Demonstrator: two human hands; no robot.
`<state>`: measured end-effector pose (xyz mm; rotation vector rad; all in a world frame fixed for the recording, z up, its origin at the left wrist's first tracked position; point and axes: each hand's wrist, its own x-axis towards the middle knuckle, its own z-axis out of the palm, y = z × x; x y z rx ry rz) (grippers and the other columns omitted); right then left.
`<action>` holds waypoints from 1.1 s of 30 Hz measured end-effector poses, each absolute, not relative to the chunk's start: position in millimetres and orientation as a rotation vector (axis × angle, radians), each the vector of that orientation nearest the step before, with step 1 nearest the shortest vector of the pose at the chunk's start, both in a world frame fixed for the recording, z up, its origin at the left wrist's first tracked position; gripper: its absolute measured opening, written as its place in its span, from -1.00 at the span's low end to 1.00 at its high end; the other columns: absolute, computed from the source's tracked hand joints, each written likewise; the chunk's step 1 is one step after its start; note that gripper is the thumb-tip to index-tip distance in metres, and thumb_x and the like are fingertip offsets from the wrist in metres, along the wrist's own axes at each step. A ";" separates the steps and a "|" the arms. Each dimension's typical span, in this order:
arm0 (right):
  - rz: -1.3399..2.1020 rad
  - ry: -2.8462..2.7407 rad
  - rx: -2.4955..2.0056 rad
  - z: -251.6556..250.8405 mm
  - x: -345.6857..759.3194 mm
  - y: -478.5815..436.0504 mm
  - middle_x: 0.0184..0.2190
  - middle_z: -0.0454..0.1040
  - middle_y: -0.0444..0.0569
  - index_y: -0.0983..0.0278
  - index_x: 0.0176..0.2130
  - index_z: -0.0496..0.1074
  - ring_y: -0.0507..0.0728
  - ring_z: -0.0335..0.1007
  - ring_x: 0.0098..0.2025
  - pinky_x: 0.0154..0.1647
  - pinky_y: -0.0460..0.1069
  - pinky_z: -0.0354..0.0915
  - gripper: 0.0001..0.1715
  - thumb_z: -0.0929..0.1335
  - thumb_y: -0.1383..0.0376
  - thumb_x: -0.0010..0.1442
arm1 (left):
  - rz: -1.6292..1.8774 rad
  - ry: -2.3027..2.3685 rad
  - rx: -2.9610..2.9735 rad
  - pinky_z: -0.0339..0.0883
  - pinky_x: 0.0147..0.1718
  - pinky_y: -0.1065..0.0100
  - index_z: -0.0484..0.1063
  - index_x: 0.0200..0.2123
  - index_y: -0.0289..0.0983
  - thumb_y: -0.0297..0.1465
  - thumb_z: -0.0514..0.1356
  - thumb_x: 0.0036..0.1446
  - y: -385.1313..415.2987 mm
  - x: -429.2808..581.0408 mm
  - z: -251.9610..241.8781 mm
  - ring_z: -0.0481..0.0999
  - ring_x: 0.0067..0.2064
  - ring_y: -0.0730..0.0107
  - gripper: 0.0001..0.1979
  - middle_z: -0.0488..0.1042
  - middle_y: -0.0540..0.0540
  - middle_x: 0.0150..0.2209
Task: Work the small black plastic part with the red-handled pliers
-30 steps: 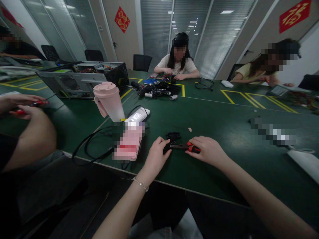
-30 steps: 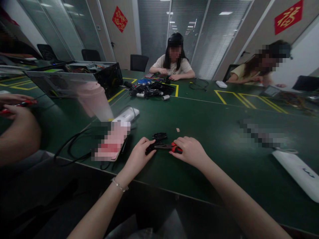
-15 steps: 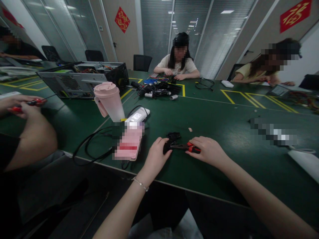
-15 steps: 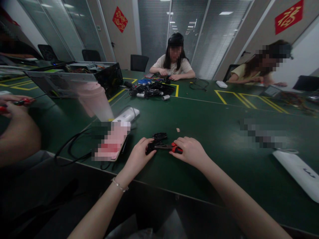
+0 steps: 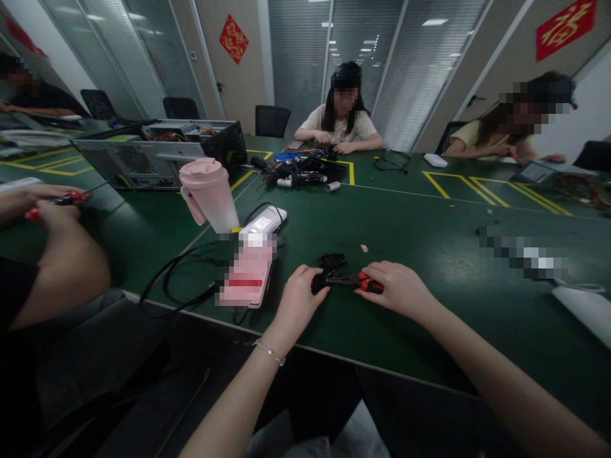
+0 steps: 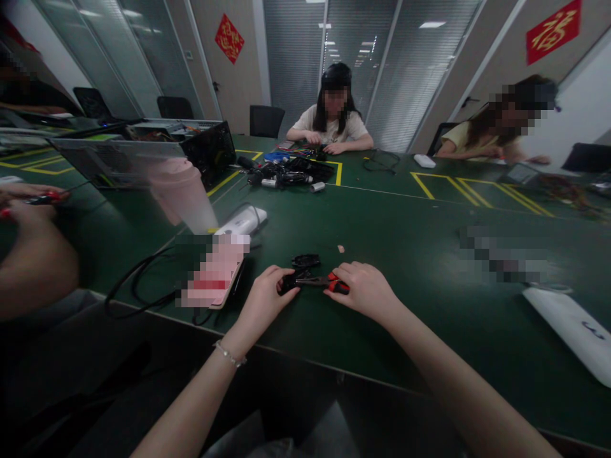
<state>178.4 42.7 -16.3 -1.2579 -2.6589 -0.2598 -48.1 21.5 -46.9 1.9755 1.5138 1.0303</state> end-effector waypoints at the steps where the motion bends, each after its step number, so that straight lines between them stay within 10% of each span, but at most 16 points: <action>1: -0.266 -2.659 -1.248 -16.0 178.6 42.9 -0.32 0.47 0.02 0.28 -0.25 0.41 0.10 0.35 -0.33 -0.35 -0.01 0.23 -0.60 0.24 0.03 0.11 | 1.033 1.517 1.971 0.35 -0.30 0.30 0.41 -0.18 -0.28 -0.46 0.24 -0.06 21.5 -48.0 -47.0 0.39 -0.37 0.39 -0.71 0.35 -0.05 -0.32; 33: -0.312 -2.669 -1.246 -17.1 179.6 42.6 -0.32 0.45 0.03 0.30 -0.25 0.40 0.12 0.32 -0.32 -0.33 0.01 0.21 -0.57 0.23 0.02 0.12 | 0.995 1.521 1.982 0.35 -0.26 0.30 0.41 -0.16 -0.28 -0.47 0.23 -0.04 21.1 -47.5 -46.8 0.42 -0.29 0.34 -0.70 0.37 -0.08 -0.27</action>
